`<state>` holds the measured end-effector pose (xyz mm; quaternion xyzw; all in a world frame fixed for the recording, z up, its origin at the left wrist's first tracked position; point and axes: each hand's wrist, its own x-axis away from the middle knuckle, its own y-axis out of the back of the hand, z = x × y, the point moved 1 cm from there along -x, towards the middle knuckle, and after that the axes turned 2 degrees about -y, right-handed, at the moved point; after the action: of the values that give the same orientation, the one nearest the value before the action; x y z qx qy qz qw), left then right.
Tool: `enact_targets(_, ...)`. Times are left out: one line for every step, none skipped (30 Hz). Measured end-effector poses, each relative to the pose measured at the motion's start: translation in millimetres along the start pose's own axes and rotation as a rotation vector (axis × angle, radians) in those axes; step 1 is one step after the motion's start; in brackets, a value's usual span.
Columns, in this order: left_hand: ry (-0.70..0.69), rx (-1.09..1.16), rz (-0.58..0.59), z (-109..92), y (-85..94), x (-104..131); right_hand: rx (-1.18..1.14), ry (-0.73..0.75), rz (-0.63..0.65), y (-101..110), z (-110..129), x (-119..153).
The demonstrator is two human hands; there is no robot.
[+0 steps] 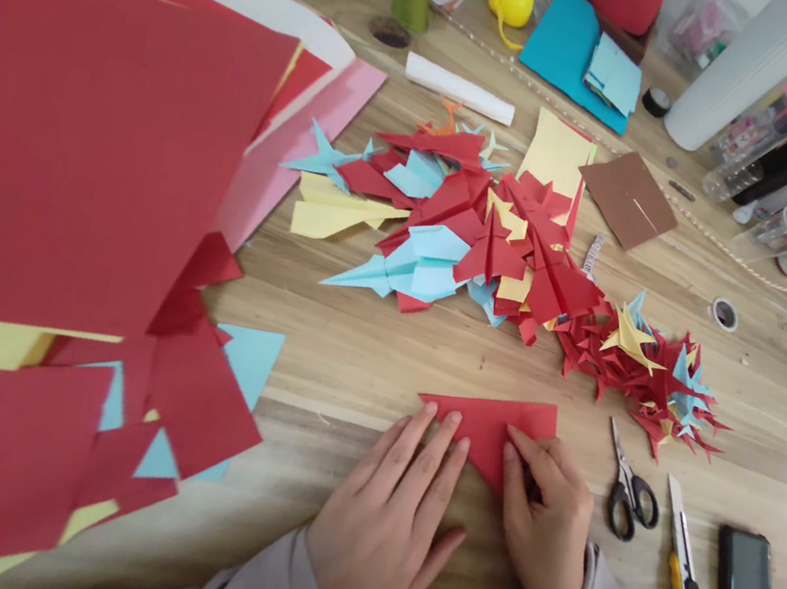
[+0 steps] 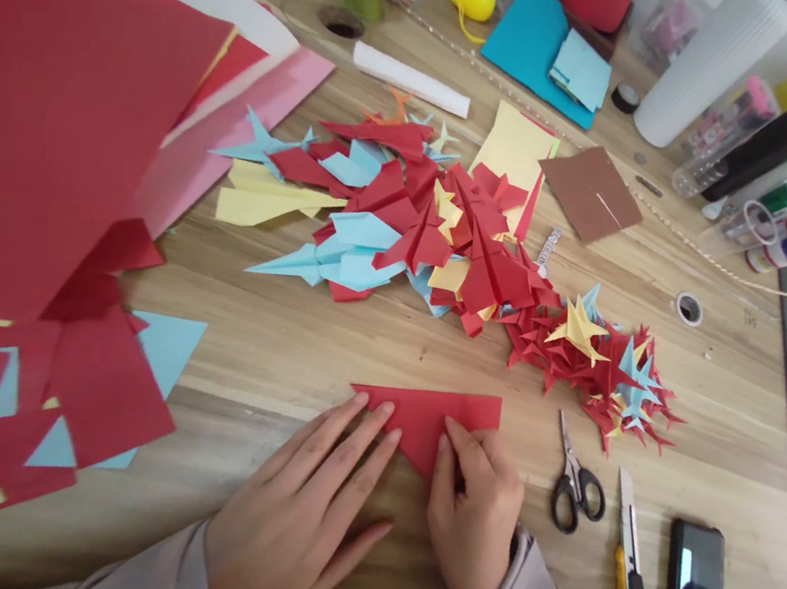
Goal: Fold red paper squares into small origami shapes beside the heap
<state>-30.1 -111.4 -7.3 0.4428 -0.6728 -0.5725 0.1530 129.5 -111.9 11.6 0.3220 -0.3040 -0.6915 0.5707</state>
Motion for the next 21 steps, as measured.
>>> enact_targets(-0.002,-0.002,0.003,0.1,-0.1,0.1,0.002,0.003,-0.004,-0.1,0.0,0.0)
enact_targets(-0.005,-0.003,0.001,0.2,0.1,0.2,0.004,0.007,-0.008,-0.1,0.1,-0.1)
enact_targets(-0.006,-0.004,0.000,0.2,0.6,0.2,0.006,0.011,-0.011,-0.2,0.1,-0.3)
enact_targets(-0.005,-0.005,0.005,0.3,1.2,0.2,0.006,0.014,-0.014,-0.3,0.3,-0.4)
enact_targets(-0.004,-0.006,0.010,0.4,1.7,0.1,0.006,0.016,-0.016,-0.3,0.4,-0.6)
enact_targets(0.001,-0.006,0.016,0.5,2.0,0.0,0.005,0.017,-0.016,-0.4,0.5,-0.7)
enact_targets(0.003,-0.007,0.020,0.6,2.1,0.0,0.005,0.017,-0.016,-0.3,0.5,-0.8)
enact_targets(0.004,-0.010,0.015,0.8,2.0,-0.1,0.004,0.017,-0.016,-0.3,0.5,-0.8)
enact_targets(0.002,-0.011,0.013,0.9,1.7,0.0,0.005,0.016,-0.016,-0.3,0.4,-0.8)
enact_targets(0.001,-0.012,0.011,1.1,1.2,0.1,0.007,0.015,-0.015,-0.3,0.2,-0.7)
enact_targets(-0.001,-0.013,0.010,1.2,0.7,0.3,0.011,0.013,-0.014,-0.3,-0.1,-0.5)
enact_targets(-0.002,-0.013,0.011,1.3,0.2,0.5,0.018,0.013,-0.011,-0.4,-0.4,-0.3)
enact_targets(-0.003,-0.012,0.012,1.3,-0.2,0.8,0.031,0.014,-0.007,-0.5,-0.7,-0.1)
enact_targets(-0.003,-0.012,0.014,1.3,-0.4,1.1,0.048,0.016,-0.002,-0.7,-0.9,0.1)
enact_targets(-0.003,-0.011,0.017,1.3,-0.5,1.3,0.066,0.020,0.004,-0.9,-1.2,0.3)
enact_targets(-0.003,-0.010,0.022,1.2,-0.4,1.5,0.083,0.024,0.009,-1.2,-1.3,0.5)
enact_targets(-0.003,-0.010,0.026,1.2,-0.2,1.7,0.097,0.030,0.012,-1.3,-1.4,0.7)
enact_targets(-0.002,-0.010,0.030,1.2,0.0,1.7,0.103,0.035,0.013,-1.5,-1.6,0.8)
enact_targets(-0.002,-0.010,0.032,1.2,0.3,1.6,0.104,0.040,0.012,-1.6,-1.7,1.0)
enact_targets(-0.003,-0.010,0.031,1.2,0.7,1.5,0.101,0.044,0.011,-1.7,-2.0,1.1)
enact_targets(-0.006,-0.009,0.030,1.2,1.1,1.3,0.097,0.047,0.011,-1.7,-2.3,1.2)
